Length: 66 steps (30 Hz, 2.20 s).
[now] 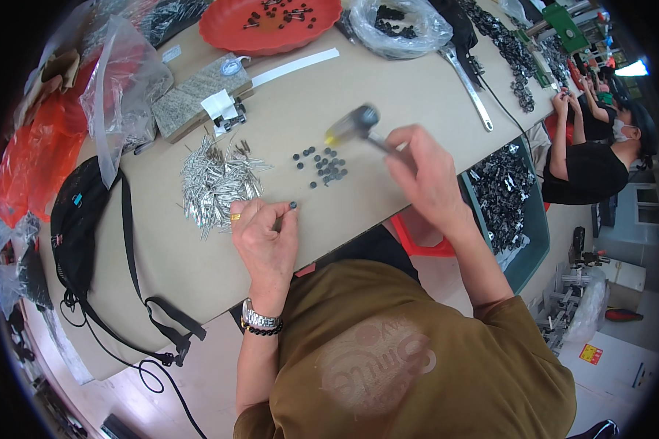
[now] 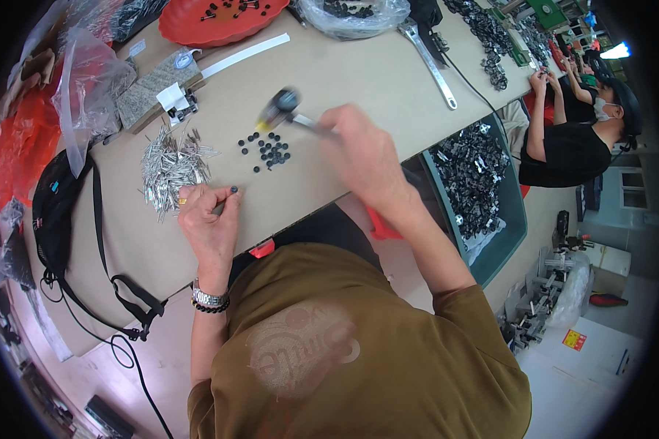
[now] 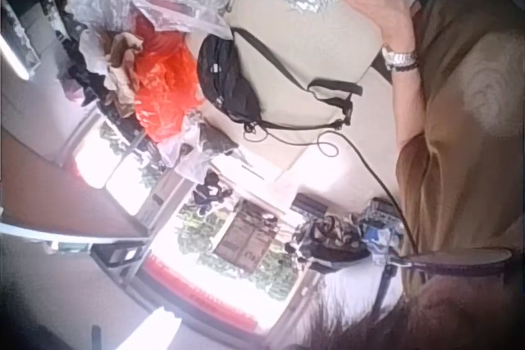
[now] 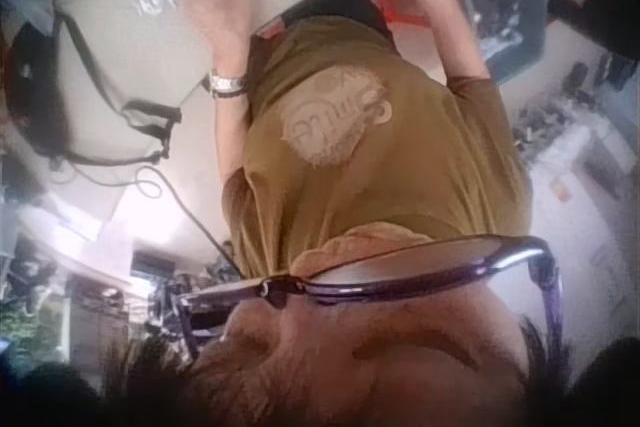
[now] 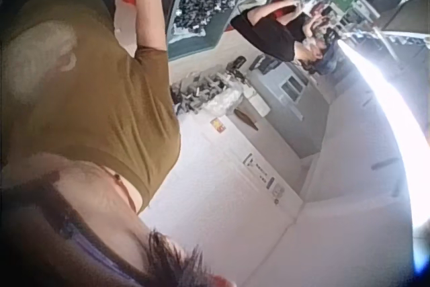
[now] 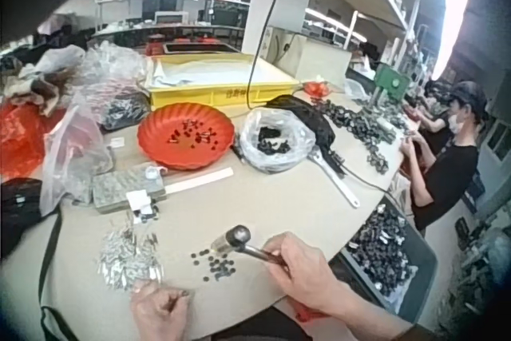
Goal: The person assembles small mechanical components by inserting metal pins into plastic rings, using a hammer to secure the pins.
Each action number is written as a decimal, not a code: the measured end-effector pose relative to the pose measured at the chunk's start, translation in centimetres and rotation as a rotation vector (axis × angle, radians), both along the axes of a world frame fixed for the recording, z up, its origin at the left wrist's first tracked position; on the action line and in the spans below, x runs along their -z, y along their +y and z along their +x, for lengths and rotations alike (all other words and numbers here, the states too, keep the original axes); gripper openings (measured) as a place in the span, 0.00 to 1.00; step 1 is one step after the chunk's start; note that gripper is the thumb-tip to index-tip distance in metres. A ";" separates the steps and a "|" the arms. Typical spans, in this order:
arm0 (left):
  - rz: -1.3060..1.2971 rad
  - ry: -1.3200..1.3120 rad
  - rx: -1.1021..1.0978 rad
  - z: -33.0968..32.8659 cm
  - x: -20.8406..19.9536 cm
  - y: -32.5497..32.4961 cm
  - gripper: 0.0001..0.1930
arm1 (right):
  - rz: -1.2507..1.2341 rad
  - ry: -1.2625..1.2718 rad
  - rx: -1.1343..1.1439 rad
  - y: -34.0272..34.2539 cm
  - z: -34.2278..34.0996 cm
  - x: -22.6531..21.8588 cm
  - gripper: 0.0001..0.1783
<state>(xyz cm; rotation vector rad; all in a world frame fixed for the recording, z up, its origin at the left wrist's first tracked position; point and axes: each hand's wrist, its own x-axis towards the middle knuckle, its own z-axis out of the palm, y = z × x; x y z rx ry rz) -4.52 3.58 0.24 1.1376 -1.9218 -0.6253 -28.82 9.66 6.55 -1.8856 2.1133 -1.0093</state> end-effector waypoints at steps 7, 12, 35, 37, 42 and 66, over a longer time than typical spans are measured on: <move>-0.005 -0.005 -0.017 -0.1 -0.6 0.0 0.13 | -0.095 0.157 -0.320 1.2 3.8 0.4 0.14; -0.015 -0.001 -0.011 0.0 -0.4 0.1 0.13 | -0.028 0.200 -0.333 1.4 4.0 0.4 0.17; -0.148 -0.092 0.023 -0.3 -1.5 0.3 0.06 | -0.019 -0.129 0.075 0.4 -1.2 0.0 0.10; -0.240 -0.060 0.056 -1.2 -2.2 -0.9 0.07 | 0.152 -0.128 0.252 0.5 -3.2 1.2 0.09; 0.093 -0.079 0.078 -5.1 -5.2 -7.6 0.07 | 0.174 0.053 0.329 -0.1 -4.7 3.7 0.10; -0.128 -0.415 -0.054 0.8 -1.7 -3.4 0.07 | -0.176 0.289 -0.261 -1.1 5.2 4.7 0.16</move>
